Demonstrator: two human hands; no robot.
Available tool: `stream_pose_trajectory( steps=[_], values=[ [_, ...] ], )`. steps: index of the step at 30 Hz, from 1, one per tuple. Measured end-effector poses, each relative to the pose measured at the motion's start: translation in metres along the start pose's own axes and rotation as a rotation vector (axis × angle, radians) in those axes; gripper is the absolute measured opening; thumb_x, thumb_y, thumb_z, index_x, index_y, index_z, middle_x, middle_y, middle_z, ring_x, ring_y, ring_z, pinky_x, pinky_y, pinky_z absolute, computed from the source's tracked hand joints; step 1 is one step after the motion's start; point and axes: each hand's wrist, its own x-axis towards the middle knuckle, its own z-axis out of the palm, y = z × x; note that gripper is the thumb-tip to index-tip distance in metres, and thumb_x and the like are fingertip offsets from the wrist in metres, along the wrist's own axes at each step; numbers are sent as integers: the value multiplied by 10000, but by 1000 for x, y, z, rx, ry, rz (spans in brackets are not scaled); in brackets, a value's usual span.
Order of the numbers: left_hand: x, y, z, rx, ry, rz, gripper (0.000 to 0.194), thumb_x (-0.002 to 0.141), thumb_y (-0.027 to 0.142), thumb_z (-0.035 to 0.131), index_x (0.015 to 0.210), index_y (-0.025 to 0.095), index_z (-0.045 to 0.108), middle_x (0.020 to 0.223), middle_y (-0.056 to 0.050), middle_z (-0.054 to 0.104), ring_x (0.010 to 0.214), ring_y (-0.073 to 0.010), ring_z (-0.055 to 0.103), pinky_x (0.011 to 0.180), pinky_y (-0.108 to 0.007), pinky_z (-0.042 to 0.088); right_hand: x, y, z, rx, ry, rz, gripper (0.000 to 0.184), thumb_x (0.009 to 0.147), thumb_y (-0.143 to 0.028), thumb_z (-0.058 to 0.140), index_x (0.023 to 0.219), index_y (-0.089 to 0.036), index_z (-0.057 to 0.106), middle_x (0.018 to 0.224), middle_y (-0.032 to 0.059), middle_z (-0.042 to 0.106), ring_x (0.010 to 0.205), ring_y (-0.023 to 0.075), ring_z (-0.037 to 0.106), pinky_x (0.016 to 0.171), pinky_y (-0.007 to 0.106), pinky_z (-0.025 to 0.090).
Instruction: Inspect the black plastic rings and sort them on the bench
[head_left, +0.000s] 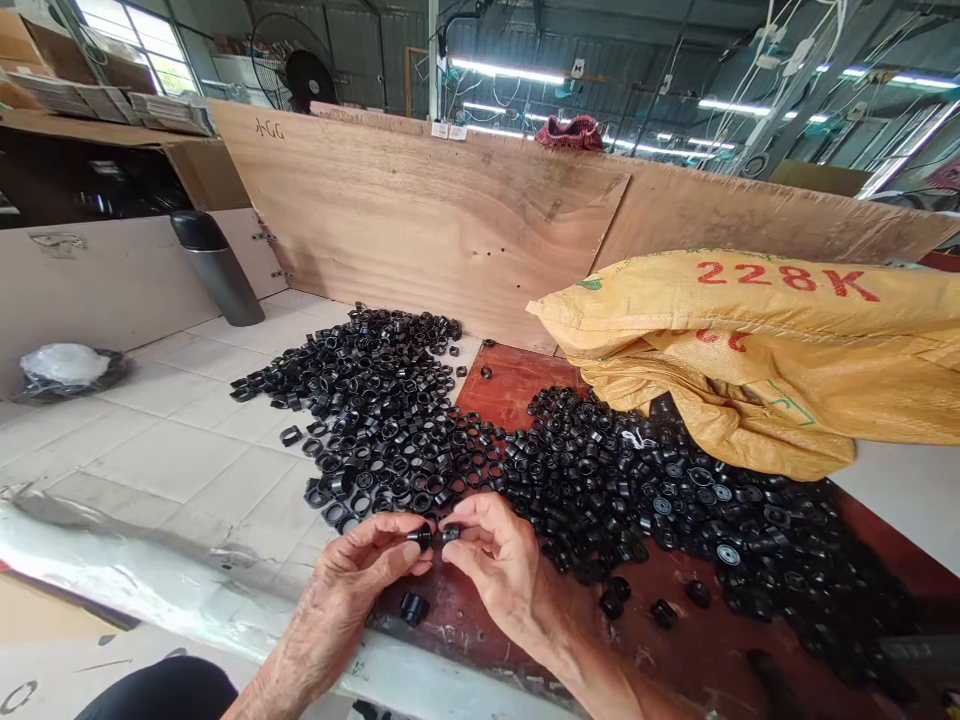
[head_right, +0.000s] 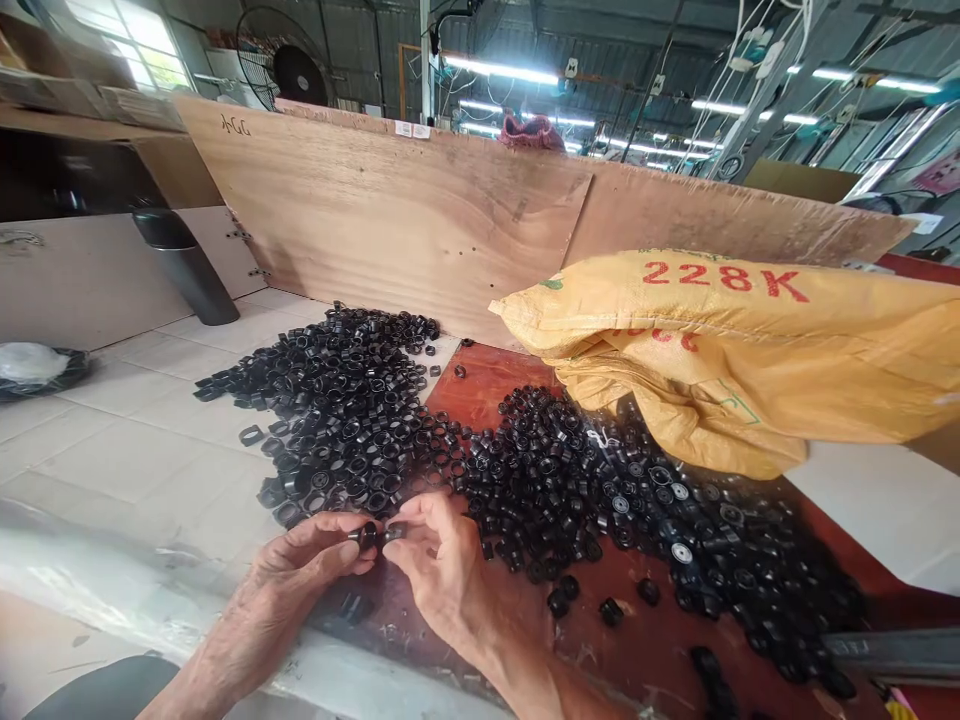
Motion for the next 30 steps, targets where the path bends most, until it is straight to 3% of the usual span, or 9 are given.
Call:
stream_pose_trajectory(
  steps=[3,6,10,19,23,28,30],
  values=[
    [-2,2,3,28,1,51,304,704,363,906,952,225,796,928,-4,784,764,-150,709,772,-228,570,-1,-2,1,-105,-13,-163,127,876,-171,697,997,-198,724,983,47,714,888,187,693,801,275,548],
    [-3,4,6,59,-9,57,317,716,361,901,986,237,790,889,9,771,763,-145,701,764,-220,572,-1,1,2,-134,17,-270,159,858,-118,719,991,-206,718,1020,33,698,918,172,677,821,246,526],
    [-3,3,5,64,-43,14,377,753,375,878,1083,243,754,865,-2,777,827,-165,716,783,-223,568,0,8,4,-160,33,-266,194,847,-100,748,1003,-212,719,971,11,724,849,155,675,796,228,515],
    [-4,-1,7,140,-23,83,304,743,381,876,990,237,772,998,-28,742,916,-207,692,828,-282,591,0,12,5,-190,31,-287,113,894,-205,746,1004,-213,727,938,16,733,818,161,671,770,238,516],
    [-3,-5,7,153,-20,152,244,749,365,871,945,250,781,1042,-19,711,970,-214,687,896,-296,585,-3,11,4,-282,19,-278,87,935,-285,705,952,-199,712,876,25,699,765,165,646,711,250,490],
    [-1,-10,7,160,-41,187,211,757,359,865,926,254,795,1048,-24,706,958,-216,696,884,-291,593,-4,16,7,-410,43,-279,207,958,-311,661,790,-191,682,739,11,613,666,151,578,620,252,423],
    [-1,-11,7,155,-39,200,203,752,353,870,913,253,797,1027,-21,703,935,-207,696,868,-283,595,-4,16,8,-395,65,-236,161,951,-312,664,843,-194,679,706,-1,602,626,146,562,592,248,414]
  ],
)
